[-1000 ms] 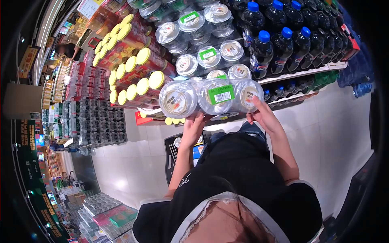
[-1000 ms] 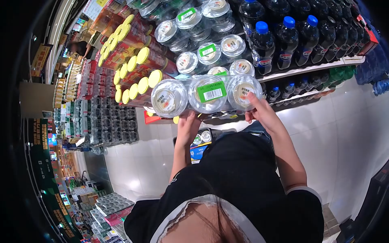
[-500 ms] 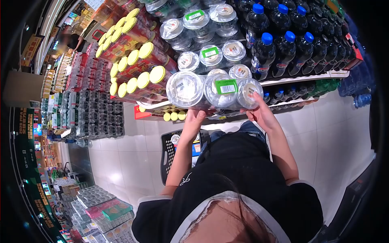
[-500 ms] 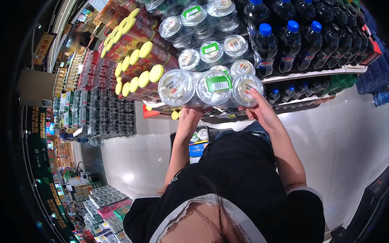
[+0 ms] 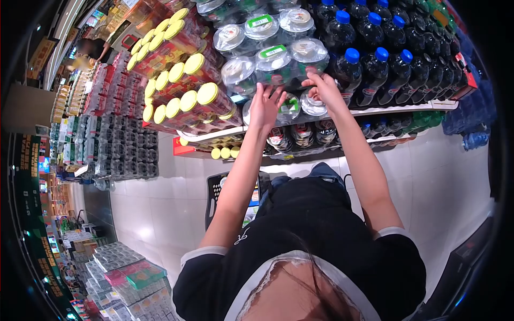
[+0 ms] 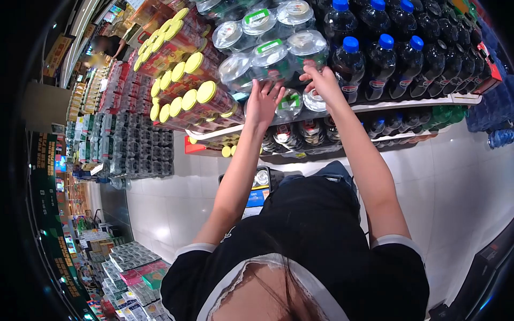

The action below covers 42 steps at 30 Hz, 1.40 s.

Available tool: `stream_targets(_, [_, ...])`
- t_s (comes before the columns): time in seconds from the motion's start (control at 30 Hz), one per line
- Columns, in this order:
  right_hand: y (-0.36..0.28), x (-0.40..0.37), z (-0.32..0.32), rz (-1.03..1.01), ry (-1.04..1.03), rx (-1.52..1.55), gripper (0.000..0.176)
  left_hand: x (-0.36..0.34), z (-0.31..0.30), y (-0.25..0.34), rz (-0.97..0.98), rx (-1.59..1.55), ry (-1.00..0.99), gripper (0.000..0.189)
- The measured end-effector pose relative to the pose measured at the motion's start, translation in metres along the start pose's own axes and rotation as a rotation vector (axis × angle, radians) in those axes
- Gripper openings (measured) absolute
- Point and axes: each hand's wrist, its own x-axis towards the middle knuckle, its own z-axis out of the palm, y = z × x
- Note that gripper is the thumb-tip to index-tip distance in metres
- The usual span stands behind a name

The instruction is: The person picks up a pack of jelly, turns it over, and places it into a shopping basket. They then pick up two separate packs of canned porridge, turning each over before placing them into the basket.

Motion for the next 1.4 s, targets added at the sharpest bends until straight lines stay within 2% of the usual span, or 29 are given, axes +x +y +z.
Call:
stream_targets(0.03, [0.006, 0.002, 0.001, 0.073, 0.023, 0.119, 0.035, 0.009, -0.003, 0.001, -0.011, 0.004, 0.024, 0.042])
stream_targets(0.13, [0.007, 0.003, 0.000, 0.129, -0.002, 0.231, 0.037, 0.018, -0.003, 0.010, -0.070, 0.068, 0.023, 0.044])
stream_targets(0.2, [0.006, 0.007, -0.005, 0.135, -0.036, 0.258, 0.037, 0.012, -0.004, 0.016, -0.143, 0.161, -0.006, 0.044])
stream_targets(0.4, [0.005, 0.010, -0.007, 0.121, -0.095, 0.283, 0.036, 0.013, -0.001, 0.020, -0.118, 0.198, -0.039, 0.040])
stream_targets(0.5, [0.001, 0.006, -0.003, 0.105, -0.069, 0.152, 0.043, 0.014, -0.001, 0.021, -0.100, 0.208, 0.023, 0.040])
stream_targets(0.57, [0.002, 0.012, -0.005, 0.116, -0.048, 0.055, 0.044, 0.017, -0.006, 0.031, -0.161, 0.586, -0.011, 0.041])
stream_targets(0.67, [0.004, 0.019, -0.008, 0.122, -0.044, -0.107, 0.047, 0.019, -0.009, 0.044, -0.241, 0.747, -0.042, 0.043])
stream_targets(0.8, [0.012, 0.023, -0.009, 0.076, -0.050, -0.233, 0.049, 0.019, -0.006, 0.043, -0.217, 0.689, -0.016, 0.042])
stream_targets(0.97, [0.028, 0.032, -0.013, 0.035, -0.038, -0.246, 0.044, 0.015, -0.009, 0.033, -0.093, 0.728, 0.101, 0.039])
stream_targets(1.1, [0.025, 0.026, -0.010, 0.012, -0.026, -0.239, 0.041, 0.017, -0.013, 0.025, -0.044, 0.682, 0.109, 0.040])
stream_targets(1.2, [0.024, 0.025, -0.007, -0.014, -0.012, -0.254, 0.041, 0.016, -0.010, 0.023, -0.063, 0.643, 0.103, 0.041])
stream_targets(1.33, [0.030, 0.028, -0.008, 0.012, 0.026, -0.258, 0.042, 0.018, 0.002, 0.018, -0.196, 0.451, 0.140, 0.044])
stream_targets(1.4, [0.029, 0.025, -0.004, 0.017, 0.069, -0.230, 0.044, 0.019, 0.000, 0.016, -0.175, 0.446, 0.128, 0.046])
